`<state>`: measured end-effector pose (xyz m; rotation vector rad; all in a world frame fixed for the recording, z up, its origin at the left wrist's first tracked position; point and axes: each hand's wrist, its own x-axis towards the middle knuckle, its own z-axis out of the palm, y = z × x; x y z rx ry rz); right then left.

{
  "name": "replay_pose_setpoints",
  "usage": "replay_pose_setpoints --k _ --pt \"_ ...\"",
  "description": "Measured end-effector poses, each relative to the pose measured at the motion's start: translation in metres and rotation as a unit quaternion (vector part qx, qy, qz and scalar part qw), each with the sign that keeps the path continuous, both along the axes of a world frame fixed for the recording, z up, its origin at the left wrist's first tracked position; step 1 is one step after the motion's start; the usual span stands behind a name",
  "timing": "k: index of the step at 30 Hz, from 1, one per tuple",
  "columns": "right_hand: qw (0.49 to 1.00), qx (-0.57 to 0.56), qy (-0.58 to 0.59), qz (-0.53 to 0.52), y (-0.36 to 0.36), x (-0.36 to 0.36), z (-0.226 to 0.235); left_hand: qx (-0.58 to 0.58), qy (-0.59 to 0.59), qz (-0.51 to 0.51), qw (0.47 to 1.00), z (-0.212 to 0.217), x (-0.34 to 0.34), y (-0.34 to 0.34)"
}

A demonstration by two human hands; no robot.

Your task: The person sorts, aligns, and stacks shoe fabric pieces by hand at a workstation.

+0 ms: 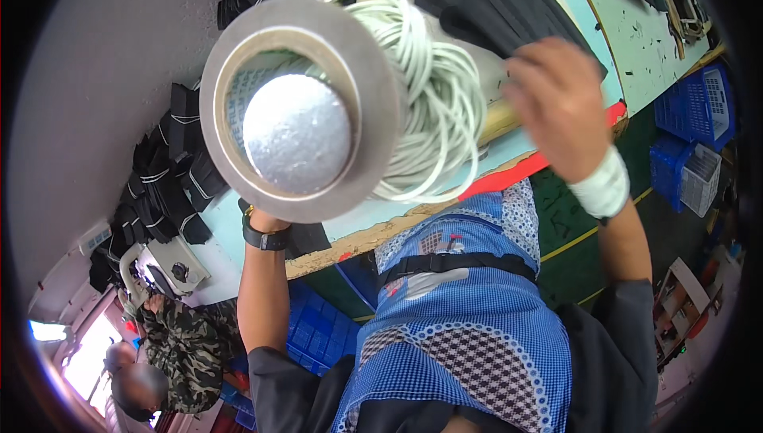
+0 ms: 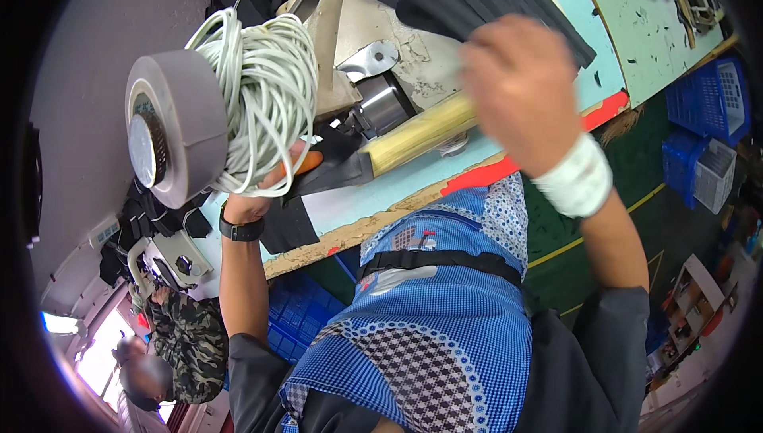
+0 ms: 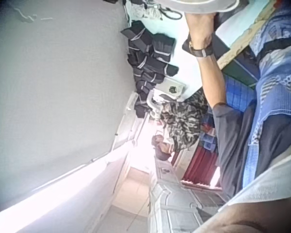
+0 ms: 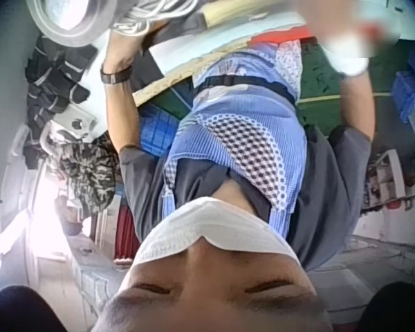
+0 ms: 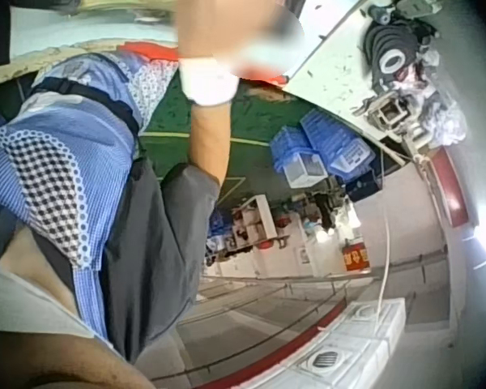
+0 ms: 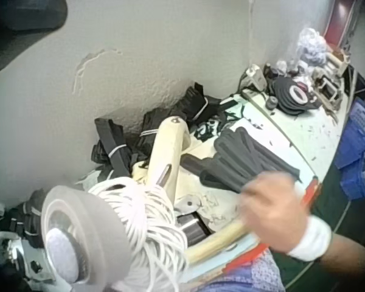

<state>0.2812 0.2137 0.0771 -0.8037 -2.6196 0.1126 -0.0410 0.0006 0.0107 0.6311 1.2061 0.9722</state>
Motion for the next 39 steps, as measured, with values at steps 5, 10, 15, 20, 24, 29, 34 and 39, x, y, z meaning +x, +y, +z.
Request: replay_pose_setpoints --k 5,10,15,20,24,29,34,39 --pt "0.980 -0.178 0.047 0.079 -0.024 -0.034 -0.023 -0.038 0.132 -0.053 0.989 -0.015 0.011 0.000" --pt "0.982 -0.141 -0.074 0.101 -0.014 -0.013 -0.019 -0.058 0.054 0.010 0.997 -0.032 0.010 -0.007" --pt "0.985 -0.089 0.149 -0.017 -0.006 0.001 0.016 0.007 0.135 -0.065 0.989 0.002 0.008 0.005" --pt "0.993 -0.093 -0.032 0.064 0.003 0.003 -0.006 -0.036 0.193 0.032 0.980 -0.007 0.001 0.000" --pt "0.983 -0.122 -0.093 0.097 -0.006 0.020 -0.011 -0.055 0.215 0.047 0.974 -0.007 0.003 -0.002" --pt "0.992 -0.105 0.068 -0.015 0.000 0.021 0.035 -0.068 0.263 0.047 0.961 -0.007 0.010 -0.017" --pt "1.000 0.012 -0.001 -0.008 0.018 0.022 -0.007 -0.062 0.254 0.002 0.965 -0.009 0.010 -0.006" --pt "0.993 -0.080 0.054 0.066 -0.039 0.004 -0.031 -0.049 0.260 0.038 0.964 -0.013 0.013 -0.003"
